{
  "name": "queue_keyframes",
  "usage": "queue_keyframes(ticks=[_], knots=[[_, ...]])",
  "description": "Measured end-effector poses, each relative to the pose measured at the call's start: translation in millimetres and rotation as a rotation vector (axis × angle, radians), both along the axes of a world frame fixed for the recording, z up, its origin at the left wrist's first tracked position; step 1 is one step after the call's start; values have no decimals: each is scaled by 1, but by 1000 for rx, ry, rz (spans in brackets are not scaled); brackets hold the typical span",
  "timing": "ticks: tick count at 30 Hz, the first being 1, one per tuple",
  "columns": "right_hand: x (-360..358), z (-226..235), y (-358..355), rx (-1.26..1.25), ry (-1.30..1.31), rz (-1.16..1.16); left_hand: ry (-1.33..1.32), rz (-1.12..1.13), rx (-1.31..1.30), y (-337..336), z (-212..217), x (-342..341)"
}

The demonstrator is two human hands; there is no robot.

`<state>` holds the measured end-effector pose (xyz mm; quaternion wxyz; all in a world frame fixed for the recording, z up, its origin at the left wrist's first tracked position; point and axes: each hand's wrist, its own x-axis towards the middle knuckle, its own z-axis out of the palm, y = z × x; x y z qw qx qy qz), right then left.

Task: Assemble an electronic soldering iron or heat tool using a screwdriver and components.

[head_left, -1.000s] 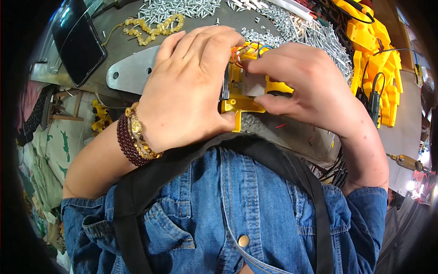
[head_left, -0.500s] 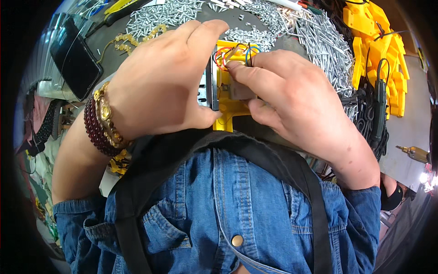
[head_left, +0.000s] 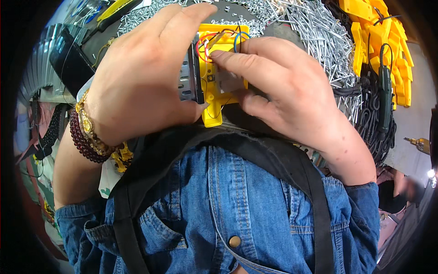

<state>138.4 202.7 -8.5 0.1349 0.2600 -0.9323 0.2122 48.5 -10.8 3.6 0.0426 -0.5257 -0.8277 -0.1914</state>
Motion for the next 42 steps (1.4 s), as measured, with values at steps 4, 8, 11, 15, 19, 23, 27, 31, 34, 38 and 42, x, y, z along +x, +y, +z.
queue_keyframes(ticks=[4, 8, 11, 15, 19, 23, 27, 31, 34, 38, 42], knots=[[0, 3, 0, 29, -30, -30, -29, 30, -10, -2, -2, 2], [-1, 2, -4, 51, -11, -46, -30, 34, 16, -1, 0, 3], [-2, -3, -3, -53, 49, -11, -12, 6, 37, -3, 4, 3], [-2, -4, -3, -70, 71, -28, -4, 5, 56, -5, -1, 2], [0, -3, -4, -48, 57, -46, 47, -18, 54, -6, -2, 1], [-4, -14, -1, -107, 179, -21, 48, 13, 39, -5, 4, 2], [-1, -19, 0, -190, 215, -34, 28, 24, 44, -5, 5, 3], [2, -17, 0, -161, 154, -39, 62, -12, 61, -4, 2, 3], [3, -14, -3, -113, 177, -67, 67, 9, -43, -3, 19, 6], [2, -13, -8, -154, 208, -36, 128, 118, -62, 0, 12, 13], [0, -21, -4, -172, 266, -36, 50, 6, -88, -4, 22, 5]])
